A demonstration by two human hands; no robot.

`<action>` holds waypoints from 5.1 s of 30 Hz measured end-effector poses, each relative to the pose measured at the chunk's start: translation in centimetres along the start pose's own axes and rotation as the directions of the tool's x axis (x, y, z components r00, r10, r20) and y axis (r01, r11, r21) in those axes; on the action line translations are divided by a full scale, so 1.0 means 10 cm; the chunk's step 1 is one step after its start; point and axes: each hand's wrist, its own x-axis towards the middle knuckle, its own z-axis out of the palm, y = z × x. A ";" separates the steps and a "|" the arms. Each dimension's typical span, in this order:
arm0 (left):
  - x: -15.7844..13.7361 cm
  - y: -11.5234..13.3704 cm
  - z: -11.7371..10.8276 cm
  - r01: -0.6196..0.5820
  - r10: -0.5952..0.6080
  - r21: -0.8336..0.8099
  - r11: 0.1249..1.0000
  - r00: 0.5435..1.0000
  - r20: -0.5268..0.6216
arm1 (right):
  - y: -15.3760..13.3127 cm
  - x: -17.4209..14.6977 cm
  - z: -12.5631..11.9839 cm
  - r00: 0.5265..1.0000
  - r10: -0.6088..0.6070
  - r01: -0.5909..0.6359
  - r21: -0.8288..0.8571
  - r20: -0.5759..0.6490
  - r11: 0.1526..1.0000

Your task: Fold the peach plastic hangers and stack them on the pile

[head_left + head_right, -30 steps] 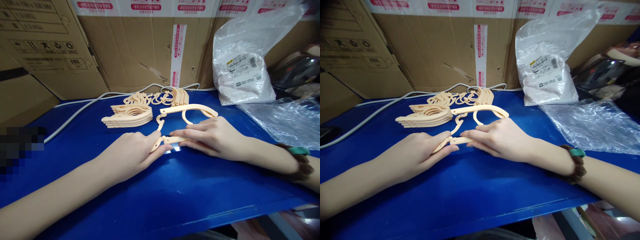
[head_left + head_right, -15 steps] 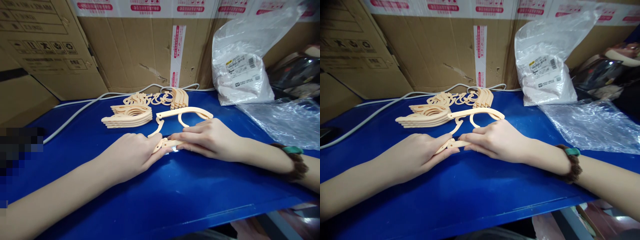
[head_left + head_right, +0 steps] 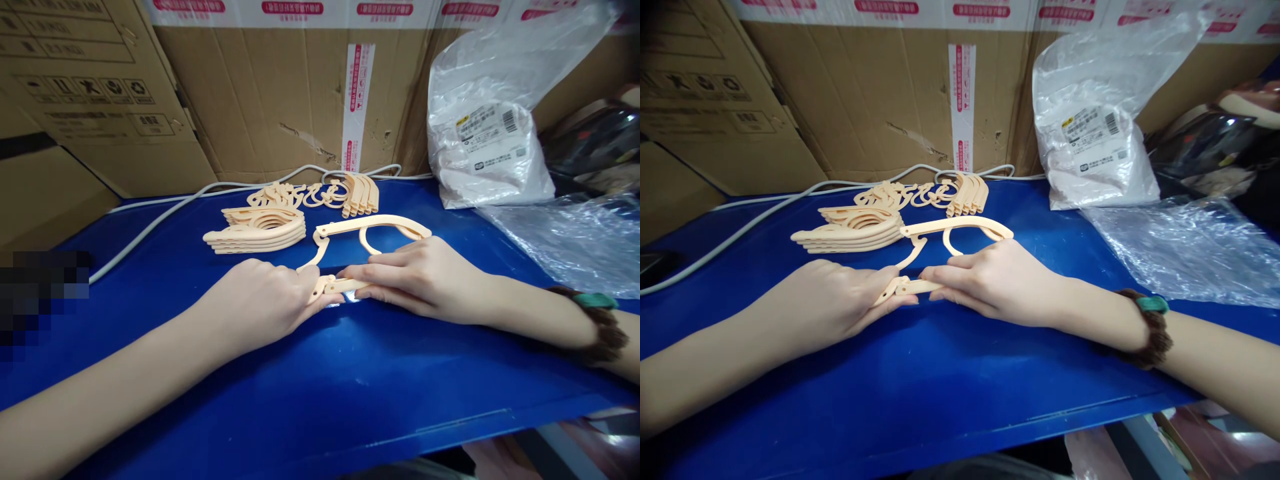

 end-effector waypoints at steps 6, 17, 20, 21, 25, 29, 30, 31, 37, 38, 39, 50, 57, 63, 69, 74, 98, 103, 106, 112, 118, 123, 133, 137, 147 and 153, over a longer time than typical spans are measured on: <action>-0.02 -0.01 0.02 -0.019 0.020 0.019 1.000 0.998 -0.066 | -0.01 0.01 0.00 1.000 0.001 0.000 0.003 -0.022 1.000; -0.02 -0.03 0.04 -0.048 0.060 0.079 0.996 0.986 -0.157 | -0.02 0.02 0.00 0.996 0.075 -0.078 0.097 0.039 0.992; -0.02 -0.02 0.04 -0.026 0.034 0.049 0.998 0.988 -0.153 | -0.01 0.02 0.00 0.995 0.086 -0.093 0.151 0.052 0.984; -0.02 -0.02 0.04 -0.019 0.024 0.034 0.999 0.986 -0.163 | -0.01 0.03 0.00 0.994 0.091 -0.101 0.181 0.061 0.978; -0.03 -0.02 0.06 -0.019 0.020 0.009 1.000 0.978 -0.207 | -0.01 0.04 -0.01 0.985 0.125 -0.154 0.289 0.116 0.945; -0.04 -0.01 0.05 -0.039 0.051 0.061 0.997 0.975 -0.216 | -0.01 0.06 -0.03 0.973 0.145 -0.204 0.374 0.179 0.905; -0.04 0.00 0.04 -0.046 0.065 0.090 0.995 0.973 -0.220 | 0.00 0.06 -0.04 0.971 0.144 -0.212 0.401 0.193 0.891; -0.04 0.01 0.04 -0.055 0.083 0.126 0.990 0.971 -0.225 | 0.00 0.06 -0.04 0.969 0.141 -0.217 0.428 0.204 0.877; -0.05 0.03 0.04 -0.108 0.184 0.257 0.960 0.938 -0.294 | 0.04 0.06 -0.03 0.970 0.132 -0.212 0.443 0.204 0.871; -0.05 0.03 0.04 -0.117 0.201 0.264 0.957 0.927 -0.317 | 0.04 0.05 -0.03 0.971 0.132 -0.205 0.419 0.197 0.885; -0.05 0.03 0.04 -0.125 0.216 0.270 0.955 0.916 -0.339 | 0.04 0.04 -0.03 0.974 0.129 -0.195 0.391 0.189 0.900; -0.04 -0.03 0.06 -0.219 0.259 0.147 0.965 0.888 -0.380 | -0.01 0.01 0.01 0.992 0.091 -0.105 0.173 0.090 0.979; -0.05 -0.06 0.09 -0.224 0.229 0.056 0.973 0.903 -0.364 | -0.04 0.00 0.01 0.991 0.095 -0.109 0.159 0.099 0.981; -0.06 -0.07 0.10 -0.250 0.225 -0.035 0.968 0.918 -0.325 | -0.04 0.00 0.01 0.992 0.093 -0.106 0.157 0.090 0.982; -0.03 -0.04 0.03 -0.143 0.142 -0.068 0.987 0.990 -0.022 | -0.05 0.00 0.02 0.993 0.080 -0.093 0.165 0.085 0.982; -0.01 0.00 -0.02 -0.084 0.090 -0.053 0.995 0.989 0.116 | -0.05 -0.01 0.03 0.994 0.076 -0.087 0.156 0.077 0.984; -0.02 0.01 0.03 -0.110 0.112 -0.088 0.990 0.993 0.024 | -0.02 0.00 0.03 0.993 0.081 -0.093 0.163 0.082 0.982; -0.03 0.02 -0.01 -0.063 0.068 -0.090 0.994 0.996 0.059 | 0.03 0.00 0.01 0.996 0.084 -0.082 0.136 -0.010 0.987; -0.03 0.01 0.00 -0.044 0.047 -0.085 0.995 0.998 0.038 | 0.04 0.01 -0.03 0.994 0.068 -0.058 0.107 -0.090 0.993; -0.03 -0.04 0.04 -0.056 0.053 -0.082 0.995 0.998 -0.037 | 0.08 0.02 -0.13 0.971 0.142 -0.138 0.036 -0.190 0.990; -0.03 -0.04 0.04 -0.060 0.055 -0.084 0.995 0.996 -0.067 | 0.20 -0.01 -0.09 0.961 0.225 -0.233 -0.029 -0.161 0.972; -0.04 -0.03 0.02 -0.036 0.033 -0.080 0.996 0.999 -0.041 | 0.23 0.00 -0.01 0.970 0.232 -0.230 0.036 -0.072 0.973; -0.05 -0.03 0.05 -0.050 0.040 -0.081 0.995 0.993 -0.112 | 0.23 0.02 0.00 0.966 0.256 -0.252 0.106 -0.026 0.962; -0.06 -0.05 0.09 -0.079 0.061 -0.089 0.993 0.981 -0.186 | 0.23 0.01 0.00 0.957 0.288 -0.285 0.129 -0.005 0.950; -0.10 -0.01 0.04 -0.278 0.193 -0.210 0.937 0.917 -0.350 | 0.26 0.01 0.04 0.939 0.342 -0.344 0.182 0.048 0.921; -0.07 0.00 -0.01 -0.310 0.263 -0.330 0.892 0.948 -0.182 | 0.26 0.01 0.03 0.935 0.352 -0.355 0.177 0.053 0.918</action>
